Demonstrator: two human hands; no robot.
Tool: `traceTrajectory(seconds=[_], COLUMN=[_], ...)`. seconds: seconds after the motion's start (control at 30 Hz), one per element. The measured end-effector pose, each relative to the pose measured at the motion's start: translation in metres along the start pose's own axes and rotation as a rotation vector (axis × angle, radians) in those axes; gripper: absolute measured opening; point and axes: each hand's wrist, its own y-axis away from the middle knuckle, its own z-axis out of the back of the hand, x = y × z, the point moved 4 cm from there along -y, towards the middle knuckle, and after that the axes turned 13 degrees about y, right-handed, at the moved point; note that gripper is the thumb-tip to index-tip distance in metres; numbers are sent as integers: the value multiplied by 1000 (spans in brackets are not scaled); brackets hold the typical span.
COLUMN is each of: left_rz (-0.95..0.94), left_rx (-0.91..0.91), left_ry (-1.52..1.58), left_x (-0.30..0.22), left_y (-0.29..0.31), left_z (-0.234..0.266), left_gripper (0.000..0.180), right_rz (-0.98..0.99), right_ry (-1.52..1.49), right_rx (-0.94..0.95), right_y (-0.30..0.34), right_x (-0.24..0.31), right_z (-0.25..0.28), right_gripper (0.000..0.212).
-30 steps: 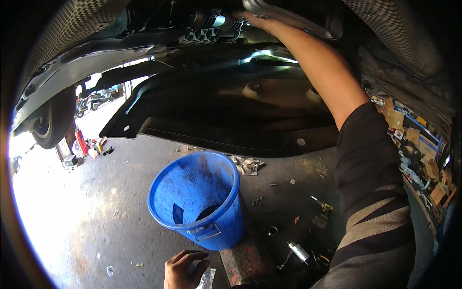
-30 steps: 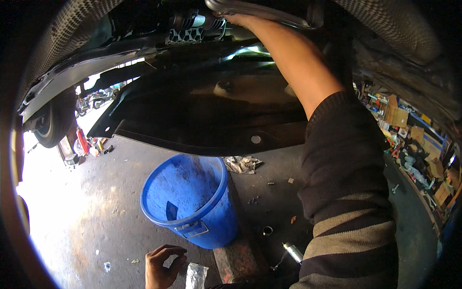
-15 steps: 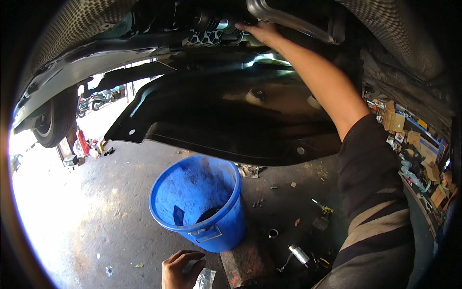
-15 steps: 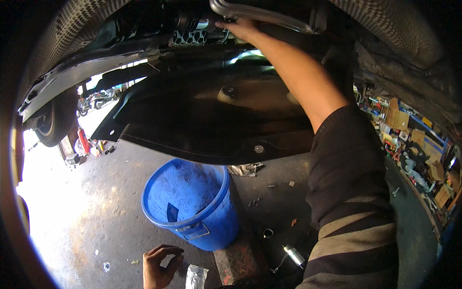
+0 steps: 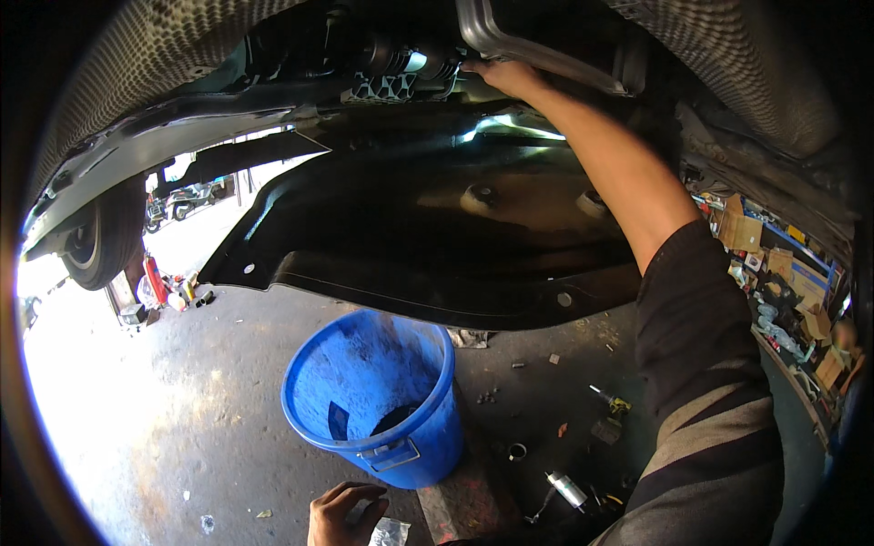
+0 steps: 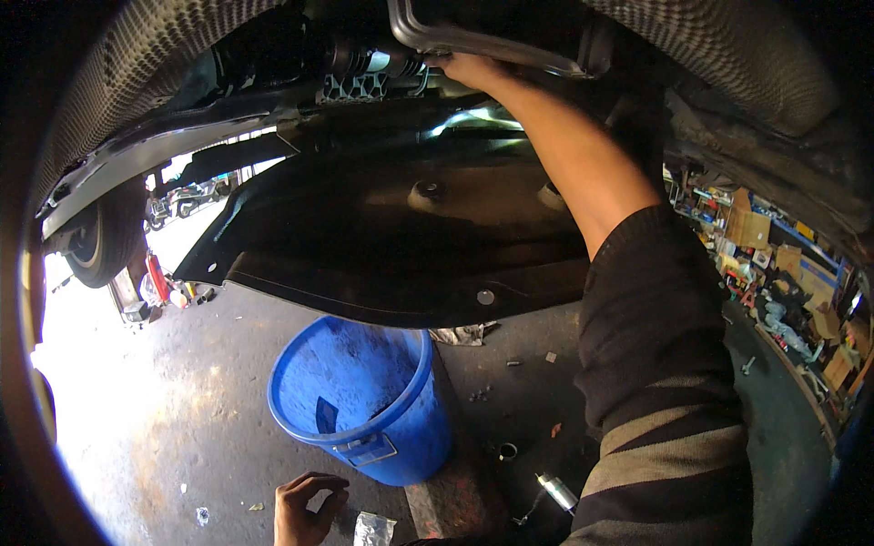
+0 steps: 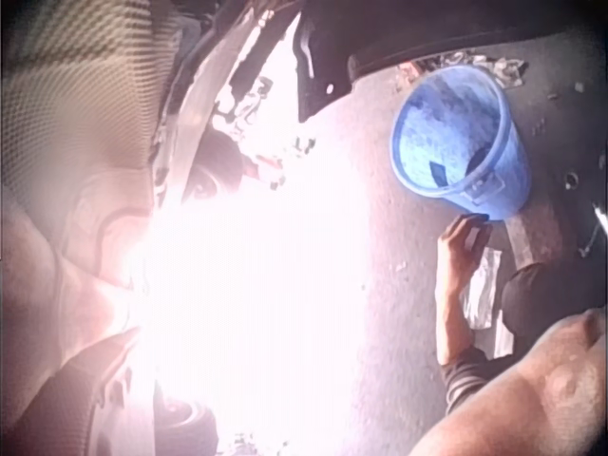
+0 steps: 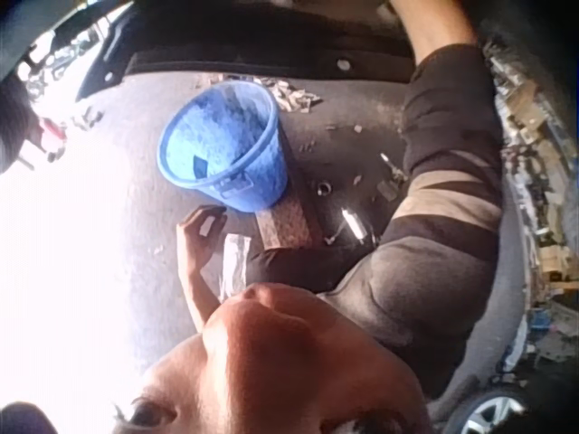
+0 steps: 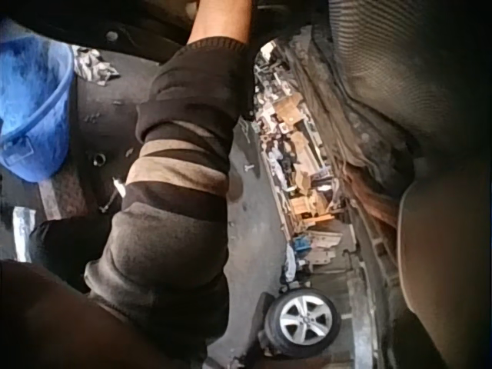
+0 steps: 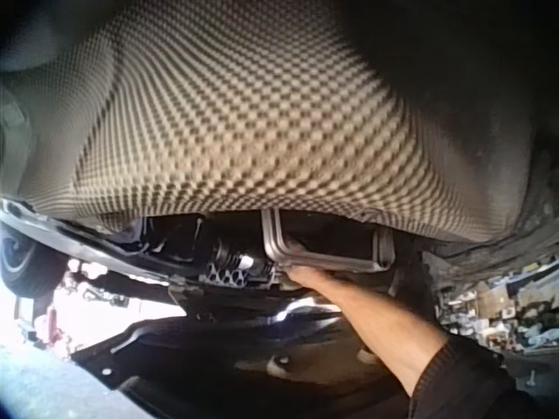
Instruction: The person works under a raised car, using a pneumatic impact wrench and a flashlight to remove and install bolts on the undercarriage. A blue bucket is positioned below to catch fluids or debris.
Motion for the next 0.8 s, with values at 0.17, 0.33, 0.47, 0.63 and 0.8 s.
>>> traceTrajectory(seconds=[0.17,0.33,0.47,0.63,0.8], left_rz=[-7,-32,-68,-55,-35], left_rx=[-14,-1,-3,-14,-9], left_ry=[10,37,27,41,30], left_x=[3,3,1,3,5], left_y=[0,-1,0,1,1], left_z=[3,2,4,5,6], left_gripper=[14,14,13,12,12], right_rz=[344,104,139,177,266], right_ry=[651,624,600,676,957], right_rx=[-279,239,125,157,226], right_y=[-9,-3,4,-1,-3], right_x=[8,29,51,33,13], right_z=[-9,18,35,18,-4], right_gripper=[40,60,58,56,54])
